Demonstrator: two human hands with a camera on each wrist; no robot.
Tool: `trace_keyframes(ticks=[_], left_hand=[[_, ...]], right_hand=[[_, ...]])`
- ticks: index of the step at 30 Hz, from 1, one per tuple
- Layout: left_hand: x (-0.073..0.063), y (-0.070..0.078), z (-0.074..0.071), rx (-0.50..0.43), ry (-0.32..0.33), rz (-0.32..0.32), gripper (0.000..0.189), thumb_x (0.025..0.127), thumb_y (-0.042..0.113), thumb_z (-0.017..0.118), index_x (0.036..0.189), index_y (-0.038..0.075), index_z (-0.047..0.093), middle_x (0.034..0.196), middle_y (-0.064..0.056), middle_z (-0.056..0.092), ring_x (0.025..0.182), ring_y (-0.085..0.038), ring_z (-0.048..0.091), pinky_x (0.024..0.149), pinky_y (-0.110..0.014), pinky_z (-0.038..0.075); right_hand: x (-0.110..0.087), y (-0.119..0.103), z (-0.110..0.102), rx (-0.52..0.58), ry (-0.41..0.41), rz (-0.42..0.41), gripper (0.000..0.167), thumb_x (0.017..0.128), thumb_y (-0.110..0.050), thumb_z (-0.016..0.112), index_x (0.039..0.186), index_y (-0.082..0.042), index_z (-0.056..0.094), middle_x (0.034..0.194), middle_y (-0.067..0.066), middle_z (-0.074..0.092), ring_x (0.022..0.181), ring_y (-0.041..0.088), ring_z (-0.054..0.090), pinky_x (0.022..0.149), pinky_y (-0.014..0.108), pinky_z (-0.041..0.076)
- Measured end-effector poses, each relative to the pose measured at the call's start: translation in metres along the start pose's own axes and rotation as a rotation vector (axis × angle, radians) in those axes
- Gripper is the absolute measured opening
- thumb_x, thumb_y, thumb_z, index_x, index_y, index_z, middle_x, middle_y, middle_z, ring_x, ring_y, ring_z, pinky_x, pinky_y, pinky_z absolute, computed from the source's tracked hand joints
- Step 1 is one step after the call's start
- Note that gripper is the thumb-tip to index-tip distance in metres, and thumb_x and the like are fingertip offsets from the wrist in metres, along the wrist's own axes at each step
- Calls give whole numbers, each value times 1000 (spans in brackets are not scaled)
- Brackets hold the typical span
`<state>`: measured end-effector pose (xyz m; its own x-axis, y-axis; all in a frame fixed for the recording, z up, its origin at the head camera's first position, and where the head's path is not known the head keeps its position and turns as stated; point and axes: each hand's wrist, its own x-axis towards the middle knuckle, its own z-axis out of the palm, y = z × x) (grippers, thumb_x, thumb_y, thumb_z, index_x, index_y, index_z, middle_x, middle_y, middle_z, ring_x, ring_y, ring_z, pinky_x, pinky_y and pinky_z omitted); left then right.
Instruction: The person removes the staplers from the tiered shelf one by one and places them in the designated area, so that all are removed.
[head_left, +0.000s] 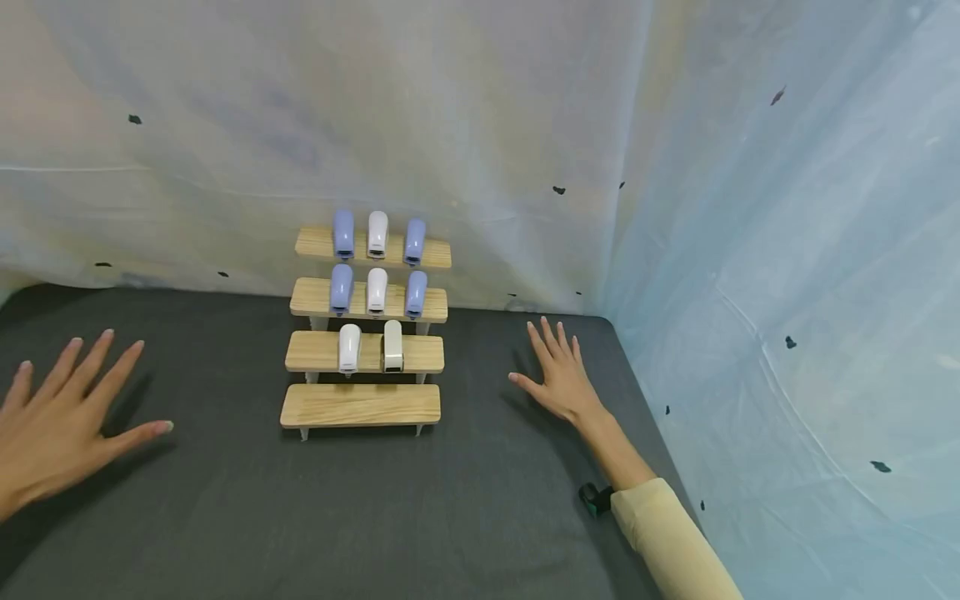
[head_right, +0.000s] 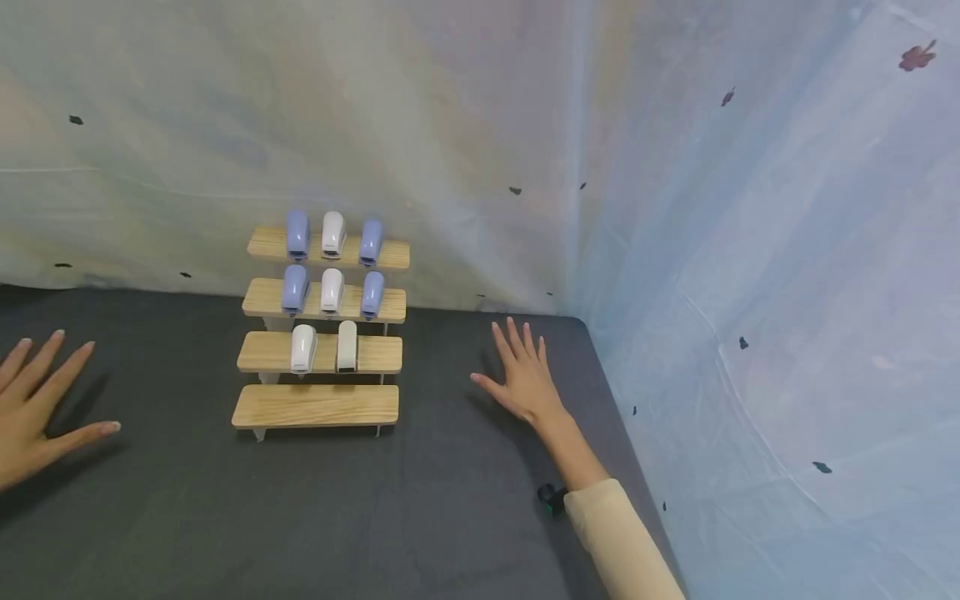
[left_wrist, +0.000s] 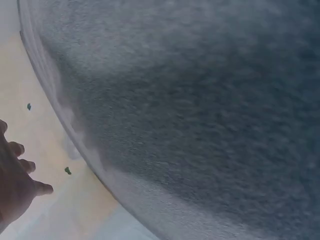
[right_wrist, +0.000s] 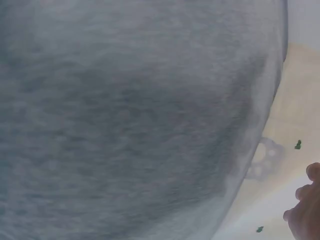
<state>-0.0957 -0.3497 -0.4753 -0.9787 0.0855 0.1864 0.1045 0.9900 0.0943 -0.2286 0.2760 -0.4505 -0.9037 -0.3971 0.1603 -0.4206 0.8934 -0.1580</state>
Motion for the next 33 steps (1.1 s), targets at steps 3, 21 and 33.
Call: trace_keyframes(ticks=[3, 21, 33], left_hand=[[2, 4, -3, -6, 8, 20, 126, 76, 73, 69, 160, 16, -6, 161, -20, -15, 144, -45, -17, 108, -66, -15], [15, 28, -8, -251, 40, 167, 127, 68, 54, 87, 161, 18, 8, 166, -11, -4, 149, -41, -2, 108, -72, 10], [32, 55, -15, -450, -3, 145, 127, 62, 44, 94, 161, 28, 15, 166, -7, 10, 138, -54, 27, 86, -72, 30]], right_hand=[[5, -4, -4, 7, 14, -27, 94, 92, -69, 51, 161, -19, 13, 166, 10, 6, 151, 34, -2, 117, 60, 1], [26, -25, -27, 77, 85, -121, 93, 93, -71, 47, 161, -19, 11, 166, 7, 9, 152, 28, 4, 119, 56, 6], [47, -42, -42, 199, 196, -214, 91, 92, -76, 38, 160, -19, 19, 164, 7, 21, 148, 30, 23, 115, 56, 21]])
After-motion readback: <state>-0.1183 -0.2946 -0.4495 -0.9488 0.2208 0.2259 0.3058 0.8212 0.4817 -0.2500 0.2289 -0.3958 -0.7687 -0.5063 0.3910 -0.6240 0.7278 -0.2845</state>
